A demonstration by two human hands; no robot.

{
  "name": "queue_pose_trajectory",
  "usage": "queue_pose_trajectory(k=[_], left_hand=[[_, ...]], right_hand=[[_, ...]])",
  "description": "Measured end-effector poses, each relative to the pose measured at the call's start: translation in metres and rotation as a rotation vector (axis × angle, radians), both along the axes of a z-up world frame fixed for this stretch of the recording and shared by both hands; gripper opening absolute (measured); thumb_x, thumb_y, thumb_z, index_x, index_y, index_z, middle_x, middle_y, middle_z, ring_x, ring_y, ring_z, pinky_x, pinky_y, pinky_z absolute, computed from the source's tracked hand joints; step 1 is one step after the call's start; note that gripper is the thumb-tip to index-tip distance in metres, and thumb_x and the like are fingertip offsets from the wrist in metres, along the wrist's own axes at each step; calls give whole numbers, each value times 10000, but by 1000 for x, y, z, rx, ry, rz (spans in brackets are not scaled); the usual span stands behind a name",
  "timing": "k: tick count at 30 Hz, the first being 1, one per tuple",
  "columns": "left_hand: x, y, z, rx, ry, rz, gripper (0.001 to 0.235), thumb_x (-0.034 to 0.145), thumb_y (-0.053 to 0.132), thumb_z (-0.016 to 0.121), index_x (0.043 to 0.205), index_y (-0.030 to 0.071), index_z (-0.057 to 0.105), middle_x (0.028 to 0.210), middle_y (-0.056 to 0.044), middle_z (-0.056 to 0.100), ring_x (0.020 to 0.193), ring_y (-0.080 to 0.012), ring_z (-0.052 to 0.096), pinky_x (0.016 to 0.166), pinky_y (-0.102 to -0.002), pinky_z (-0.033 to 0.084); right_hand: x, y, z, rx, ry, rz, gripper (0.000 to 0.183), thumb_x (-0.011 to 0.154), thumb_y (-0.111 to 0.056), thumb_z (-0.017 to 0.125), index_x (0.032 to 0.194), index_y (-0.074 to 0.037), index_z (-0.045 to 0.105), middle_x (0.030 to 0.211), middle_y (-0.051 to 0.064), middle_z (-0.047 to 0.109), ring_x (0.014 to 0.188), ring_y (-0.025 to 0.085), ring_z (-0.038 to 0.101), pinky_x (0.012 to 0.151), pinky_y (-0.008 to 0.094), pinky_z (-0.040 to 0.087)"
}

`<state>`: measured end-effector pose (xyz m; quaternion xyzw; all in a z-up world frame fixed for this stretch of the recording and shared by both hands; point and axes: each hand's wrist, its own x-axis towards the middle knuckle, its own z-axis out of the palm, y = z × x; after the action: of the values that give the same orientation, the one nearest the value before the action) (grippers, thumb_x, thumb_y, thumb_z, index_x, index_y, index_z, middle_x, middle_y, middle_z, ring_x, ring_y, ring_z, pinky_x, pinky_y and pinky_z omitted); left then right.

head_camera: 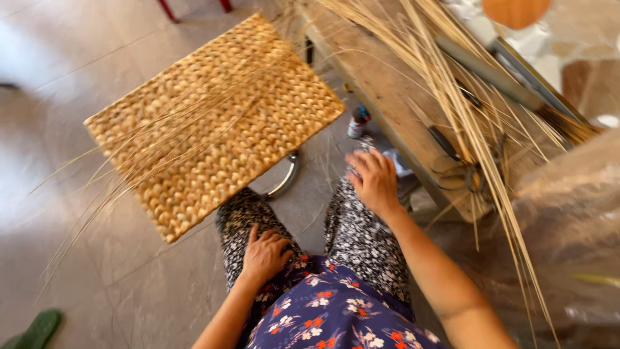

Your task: The person weaves a basket using dried palm leaves. They use a knife to split the ends of the leaves and a pair of scissors to trim the excess material while working on the basket's edge.

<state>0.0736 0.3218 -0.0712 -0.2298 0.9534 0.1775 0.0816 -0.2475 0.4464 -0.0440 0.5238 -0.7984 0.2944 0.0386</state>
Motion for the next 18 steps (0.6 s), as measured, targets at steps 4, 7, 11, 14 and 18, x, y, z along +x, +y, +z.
queue_pose_trajectory(k=[4, 7, 11, 14, 18], left_hand=[[7, -32, -2, 13, 88, -67, 327, 886, 409, 658, 1099, 178, 749, 1256, -18, 692, 1318, -215, 498, 1186, -610, 121], [-17, -62, -1, -62, 3, 47, 351, 929, 408, 623, 1183, 195, 739, 1318, -22, 674, 1333, -251, 452, 1190, -652, 133], [-59, -76, -6, -73, 448, 401, 280, 929, 217, 669, 1183, 126, 745, 1276, -122, 689, 1186, -283, 599, 1026, -512, 447], [-93, -60, 6, 332, 643, 443, 225, 972, 130, 662, 1180, 88, 738, 1106, -113, 753, 969, -232, 719, 852, -362, 567], [-110, -41, 28, 493, 699, 220, 197, 973, 34, 638, 1149, 30, 727, 996, -113, 780, 910, -180, 774, 764, -274, 595]], right_hand=[[14, 9, 5, 268, 146, 7, 410, 835, -365, 722, 1226, -242, 710, 1453, 7, 531, 1437, 319, 345, 1123, 618, 293], [3, 9, -7, 240, 166, -29, 400, 822, -360, 740, 1198, -226, 726, 1414, 24, 564, 1388, 342, 386, 1068, 621, 311], [-49, 13, -32, -120, -348, 12, 231, 947, -147, 677, 1170, -125, 731, 1147, 66, 732, 1069, 229, 700, 952, 381, 564], [-100, 31, -41, -326, -416, -332, 178, 1025, -37, 617, 1170, -44, 721, 1079, 108, 751, 957, 228, 721, 838, 313, 554], [-164, 59, -47, -431, -204, -485, 213, 989, 0, 630, 1177, -37, 721, 1108, 116, 748, 1024, 246, 732, 883, 343, 567]])
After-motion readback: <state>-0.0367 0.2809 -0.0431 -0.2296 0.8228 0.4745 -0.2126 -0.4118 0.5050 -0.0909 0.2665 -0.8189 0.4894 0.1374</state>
